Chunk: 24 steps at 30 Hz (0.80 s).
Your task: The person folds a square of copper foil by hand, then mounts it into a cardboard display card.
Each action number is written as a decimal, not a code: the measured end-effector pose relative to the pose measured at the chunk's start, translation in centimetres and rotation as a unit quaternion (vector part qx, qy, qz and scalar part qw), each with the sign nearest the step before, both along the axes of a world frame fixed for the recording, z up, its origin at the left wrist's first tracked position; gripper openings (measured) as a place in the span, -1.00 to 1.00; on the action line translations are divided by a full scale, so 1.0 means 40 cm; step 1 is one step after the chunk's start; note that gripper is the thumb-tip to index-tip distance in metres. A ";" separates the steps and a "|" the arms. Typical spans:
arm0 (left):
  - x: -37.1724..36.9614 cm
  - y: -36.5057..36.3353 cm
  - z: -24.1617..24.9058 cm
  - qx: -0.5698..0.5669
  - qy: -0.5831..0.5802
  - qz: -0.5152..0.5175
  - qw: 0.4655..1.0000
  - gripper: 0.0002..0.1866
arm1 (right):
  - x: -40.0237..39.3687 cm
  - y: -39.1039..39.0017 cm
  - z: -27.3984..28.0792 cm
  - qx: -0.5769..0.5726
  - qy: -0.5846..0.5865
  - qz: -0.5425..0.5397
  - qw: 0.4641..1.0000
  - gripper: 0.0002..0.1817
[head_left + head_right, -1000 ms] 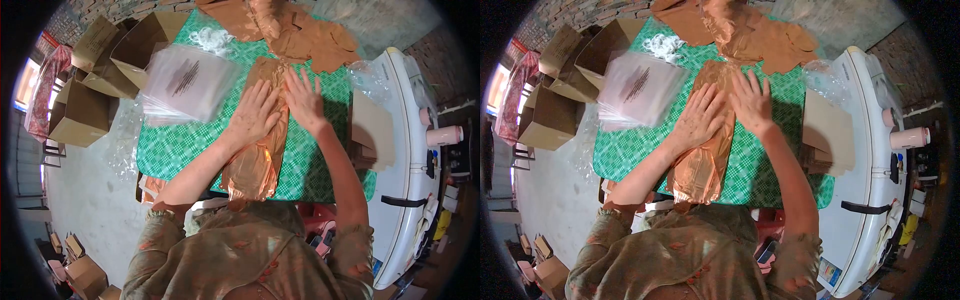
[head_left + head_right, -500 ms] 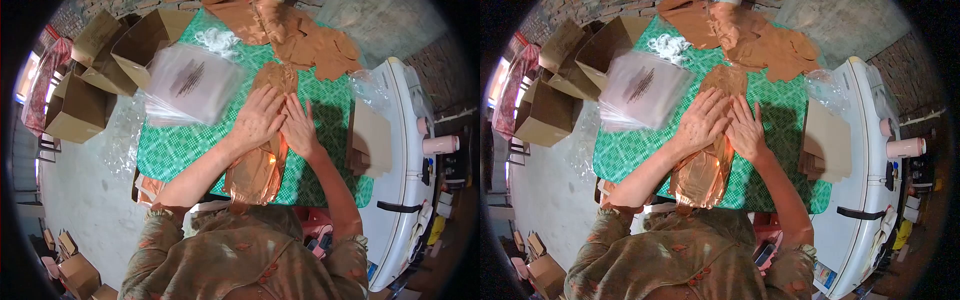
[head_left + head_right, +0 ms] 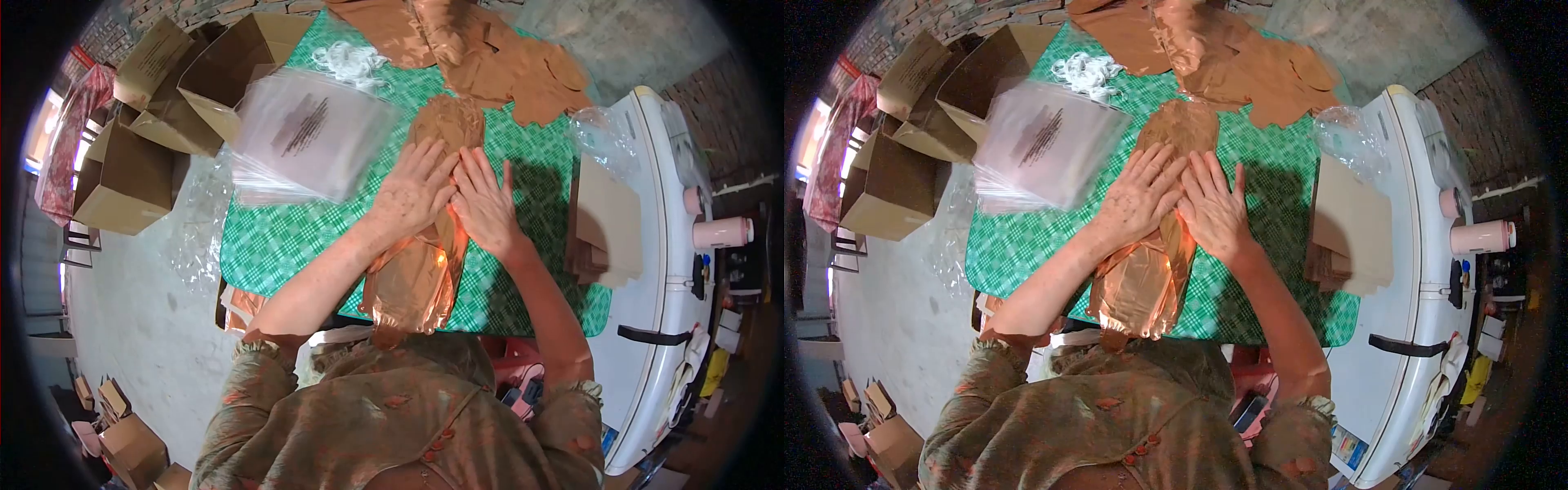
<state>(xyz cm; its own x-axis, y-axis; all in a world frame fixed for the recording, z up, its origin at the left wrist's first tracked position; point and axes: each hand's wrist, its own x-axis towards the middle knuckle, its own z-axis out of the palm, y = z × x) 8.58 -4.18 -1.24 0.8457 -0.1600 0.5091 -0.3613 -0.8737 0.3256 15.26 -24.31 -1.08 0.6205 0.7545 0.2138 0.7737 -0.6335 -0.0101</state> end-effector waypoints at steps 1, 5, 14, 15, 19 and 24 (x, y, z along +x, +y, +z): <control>-0.001 0.001 -0.001 -0.006 0.003 0.000 1.000 -0.39 | 0.000 0.000 -0.001 0.003 -0.003 0.002 1.000 -0.41; -0.004 0.001 0.004 -0.010 0.012 0.001 1.000 -0.35 | 0.002 -0.002 0.006 -0.004 -0.017 0.008 1.000 -0.42; 0.002 0.001 0.031 -0.052 -0.037 0.024 0.998 -0.41 | 0.034 0.042 0.044 0.068 -0.011 0.034 0.997 -0.42; 0.005 0.004 0.031 -0.054 -0.042 0.030 0.997 -0.40 | 0.041 0.049 0.048 0.072 -0.008 0.036 0.997 -0.42; 0.005 0.013 0.031 -0.075 -0.023 0.054 0.995 -0.37 | 0.054 0.063 0.063 0.018 0.017 0.046 0.999 -0.45; 0.003 0.015 0.026 -0.097 -0.009 0.067 0.993 -0.35 | 0.058 0.058 0.035 0.004 -0.009 0.048 0.999 -0.46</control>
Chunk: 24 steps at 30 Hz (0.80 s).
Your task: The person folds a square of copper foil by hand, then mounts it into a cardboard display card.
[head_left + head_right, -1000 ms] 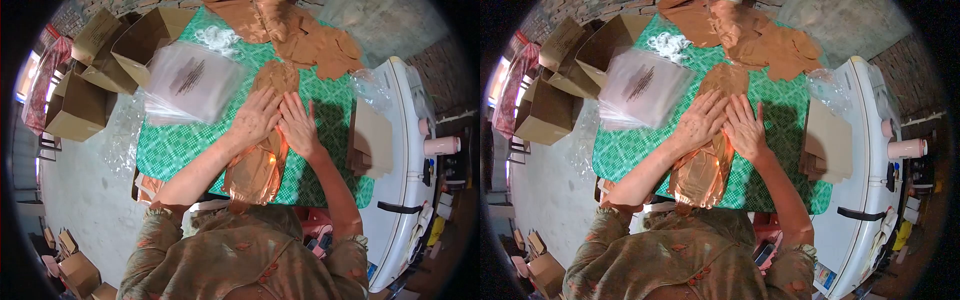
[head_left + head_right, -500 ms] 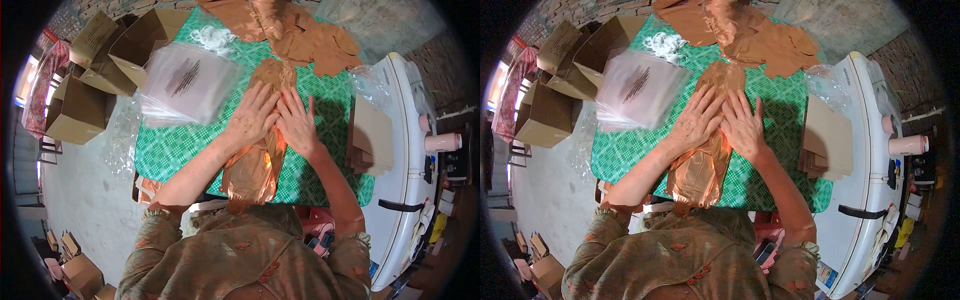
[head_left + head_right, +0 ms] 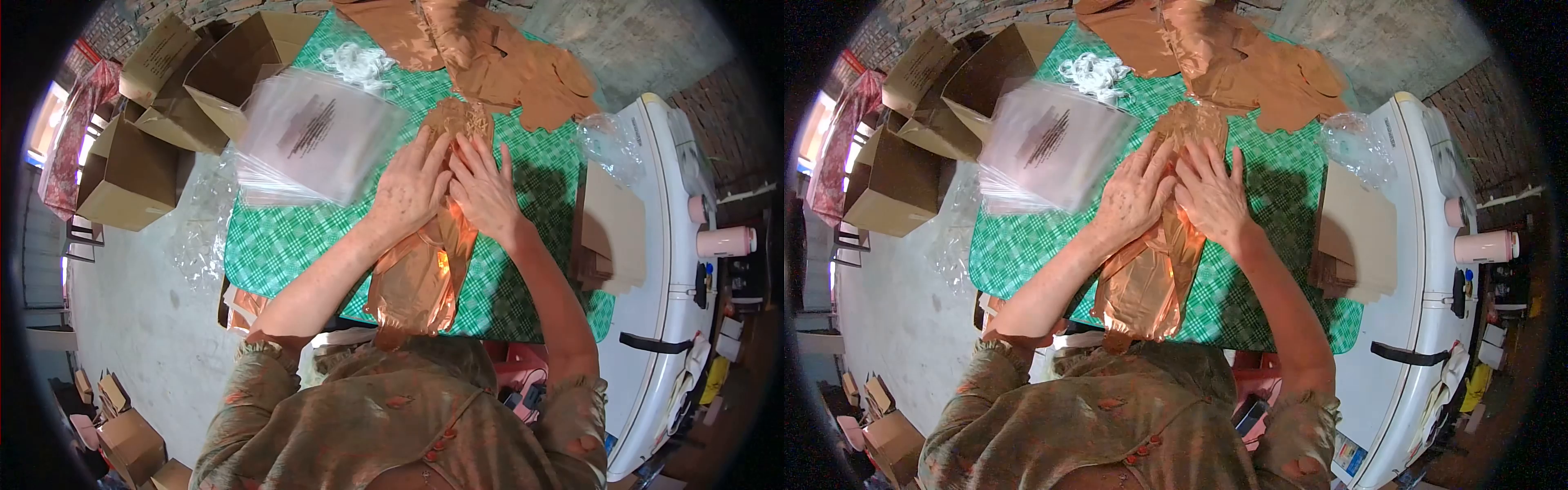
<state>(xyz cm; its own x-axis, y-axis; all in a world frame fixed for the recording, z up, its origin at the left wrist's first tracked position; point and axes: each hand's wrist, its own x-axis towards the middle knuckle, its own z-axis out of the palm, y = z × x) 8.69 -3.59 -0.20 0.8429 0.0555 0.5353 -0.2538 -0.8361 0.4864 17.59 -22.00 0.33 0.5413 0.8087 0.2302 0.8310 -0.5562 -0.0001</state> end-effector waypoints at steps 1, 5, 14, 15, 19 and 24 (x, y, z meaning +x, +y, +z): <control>0.001 0.000 -0.003 -0.001 -0.007 0.000 1.000 -0.35 | -0.002 -0.002 0.001 0.000 -0.001 0.001 1.000 -0.46; 0.004 0.006 0.003 0.011 -0.029 -0.005 1.000 -0.34 | -0.008 -0.007 0.005 0.007 -0.002 0.000 1.000 -0.45; 0.002 0.006 -0.005 0.056 -0.008 -0.061 0.997 -0.29 | -0.006 -0.034 -0.020 0.008 -0.007 -0.033 0.999 -0.39; 0.004 0.006 -0.012 0.059 -0.006 -0.058 0.997 -0.29 | -0.005 -0.035 -0.022 0.008 -0.010 -0.034 0.999 -0.37; 0.003 0.004 -0.029 0.078 0.014 -0.044 0.996 -0.29 | -0.006 -0.035 -0.024 0.011 0.001 -0.039 0.999 -0.35; 0.004 0.009 -0.028 0.080 0.034 -0.054 0.995 -0.28 | -0.003 -0.033 -0.021 -0.022 -0.005 -0.042 0.999 -0.36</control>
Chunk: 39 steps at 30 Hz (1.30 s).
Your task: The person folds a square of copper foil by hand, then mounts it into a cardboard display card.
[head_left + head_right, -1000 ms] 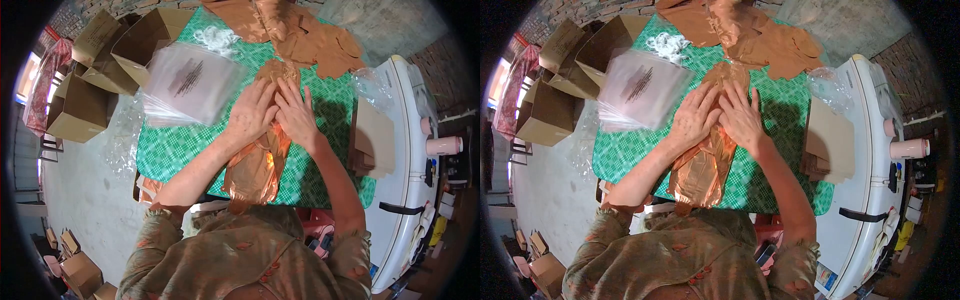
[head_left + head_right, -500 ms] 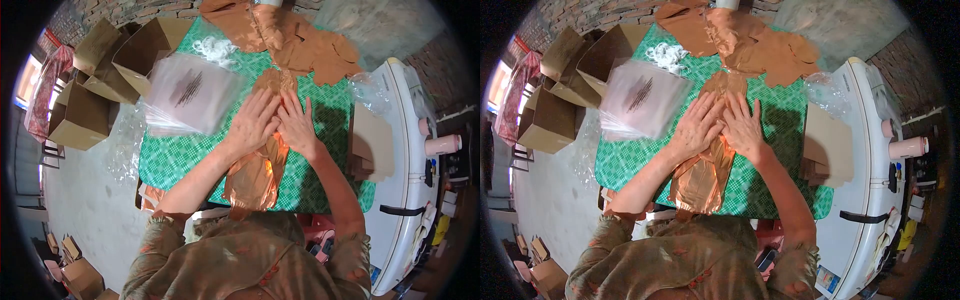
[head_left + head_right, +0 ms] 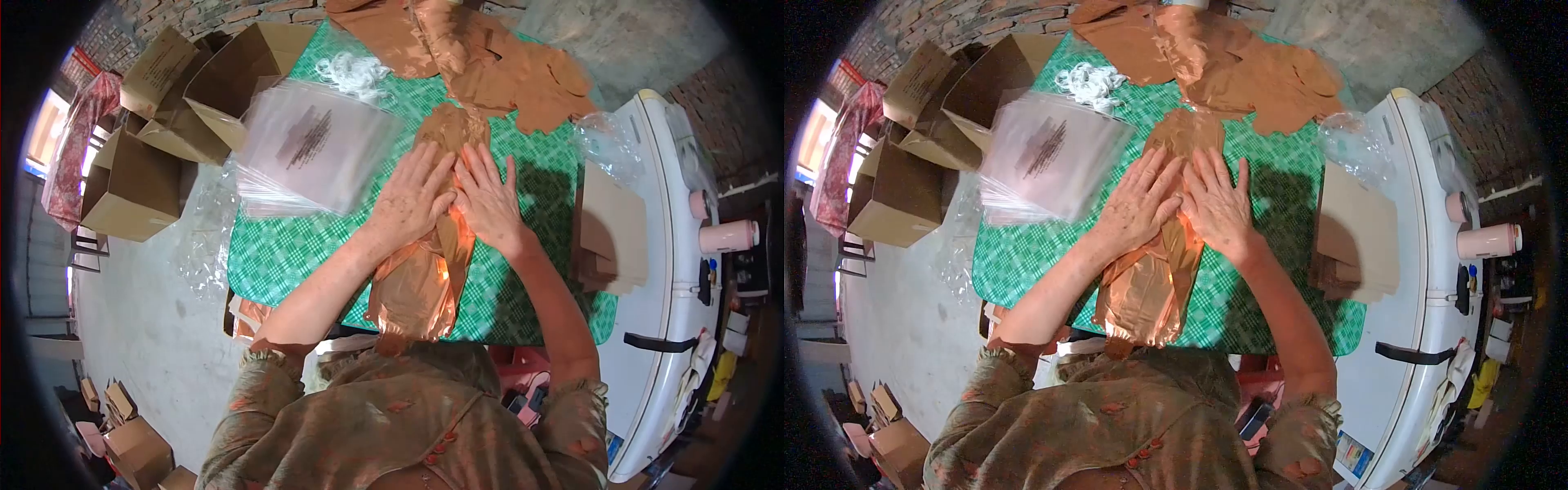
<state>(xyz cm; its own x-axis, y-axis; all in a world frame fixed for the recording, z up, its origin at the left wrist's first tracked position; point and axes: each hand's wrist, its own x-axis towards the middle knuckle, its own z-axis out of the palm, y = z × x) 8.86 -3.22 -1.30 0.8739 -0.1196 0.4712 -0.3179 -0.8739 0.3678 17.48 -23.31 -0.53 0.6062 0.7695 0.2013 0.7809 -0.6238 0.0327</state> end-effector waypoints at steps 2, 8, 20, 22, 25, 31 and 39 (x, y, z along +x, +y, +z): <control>-0.001 -0.004 0.008 -0.012 0.007 0.002 1.000 -0.28 | 0.004 0.012 0.013 0.016 -0.009 -0.001 1.000 -0.36; 0.007 -0.002 -0.001 -0.038 -0.023 0.008 0.999 -0.21 | 0.097 0.074 0.060 0.110 0.046 0.078 0.990 -0.46; 0.001 -0.009 0.012 -0.014 -0.033 0.026 0.999 -0.15 | 0.202 0.109 0.021 0.122 0.032 0.203 0.971 -0.61; -0.002 -0.008 0.015 -0.013 -0.022 0.025 0.999 -0.15 | 0.188 0.110 0.039 0.110 0.032 0.194 0.974 -0.61; -0.004 -0.010 0.015 -0.006 -0.015 0.028 0.999 -0.16 | 0.174 0.107 0.058 0.102 0.048 0.178 0.977 -0.61; -0.002 -0.012 0.014 0.013 -0.012 0.037 0.999 -0.17 | 0.167 0.086 0.067 0.092 0.056 0.164 0.981 -0.65; -0.002 -0.008 0.009 -0.010 -0.003 0.019 1.000 -0.15 | 0.177 0.077 0.031 0.123 0.093 0.164 0.974 -0.62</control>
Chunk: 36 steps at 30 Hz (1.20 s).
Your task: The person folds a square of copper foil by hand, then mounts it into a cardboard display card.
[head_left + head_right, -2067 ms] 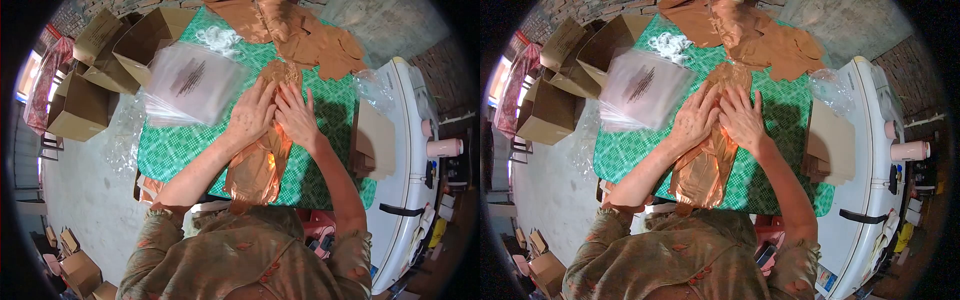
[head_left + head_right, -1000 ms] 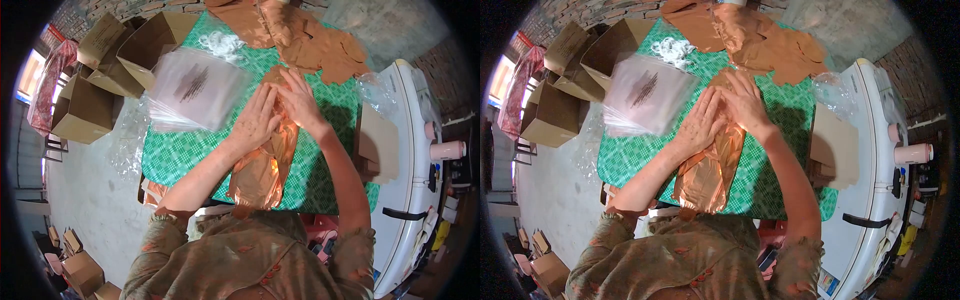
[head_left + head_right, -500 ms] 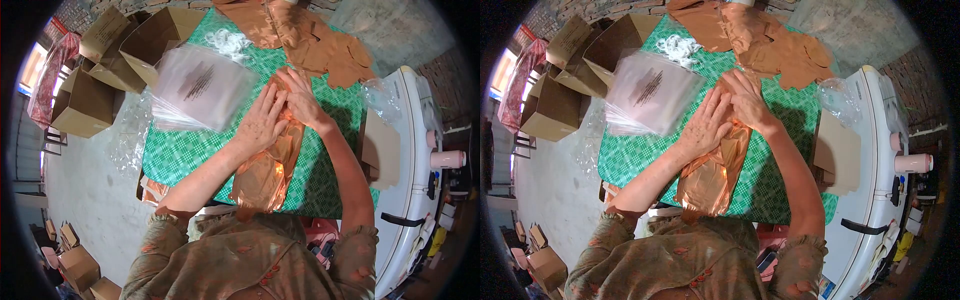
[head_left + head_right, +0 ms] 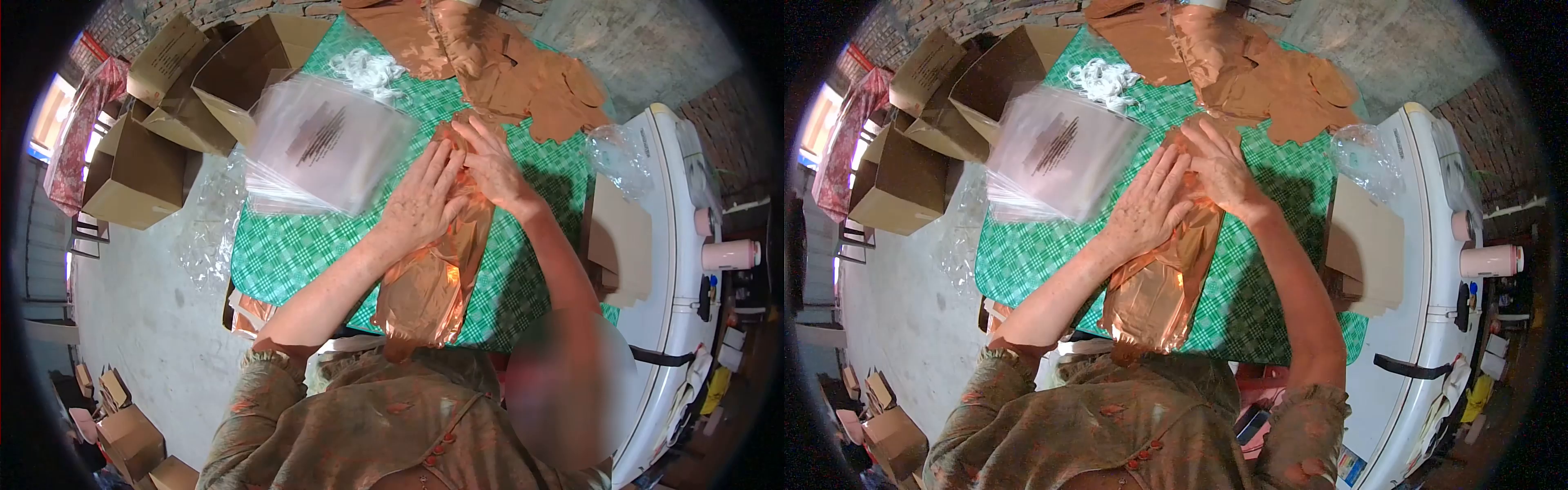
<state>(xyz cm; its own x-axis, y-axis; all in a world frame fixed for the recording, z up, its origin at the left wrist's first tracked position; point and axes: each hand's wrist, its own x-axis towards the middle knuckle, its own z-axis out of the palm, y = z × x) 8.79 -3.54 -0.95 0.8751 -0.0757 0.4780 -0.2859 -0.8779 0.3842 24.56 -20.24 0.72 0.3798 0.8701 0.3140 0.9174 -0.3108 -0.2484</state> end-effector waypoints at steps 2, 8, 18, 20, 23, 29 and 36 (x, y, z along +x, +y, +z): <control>0.001 0.001 -0.003 -0.002 0.003 -0.002 1.000 -0.12 | 0.002 -0.001 -0.011 0.001 -0.006 0.003 1.000 -0.60; -0.004 0.001 0.004 -0.027 0.012 -0.013 0.999 -0.08 | -0.003 0.001 -0.016 -0.033 -0.011 -0.011 0.999 -0.51; -0.045 -0.034 0.075 -0.014 0.030 -0.182 0.983 -0.56 | -0.035 0.006 0.024 -0.019 0.055 -0.025 0.998 -0.45; -0.036 -0.038 0.053 0.006 -0.013 -0.183 0.983 -0.53 | -0.036 0.008 0.020 -0.008 0.071 -0.029 0.997 -0.47; -0.033 -0.036 0.038 0.024 -0.021 -0.169 0.985 -0.44 | -0.034 0.009 0.011 -0.006 0.072 -0.029 0.997 -0.47; -0.035 -0.027 0.037 0.058 0.031 -0.127 0.990 -0.32 | -0.006 0.007 -0.014 -0.038 0.043 -0.017 0.998 -0.35; -0.033 -0.025 0.019 0.090 0.031 -0.100 0.990 -0.34 | -0.009 0.015 0.013 -0.023 -0.051 -0.006 0.998 -0.33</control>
<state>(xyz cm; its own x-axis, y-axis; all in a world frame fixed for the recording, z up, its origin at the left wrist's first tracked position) 7.47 -4.53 -0.18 0.8613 -0.3291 0.3871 -0.4413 -0.8621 0.2489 24.19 -19.65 1.24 0.3588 0.8804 0.3102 0.9332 -0.3311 -0.1397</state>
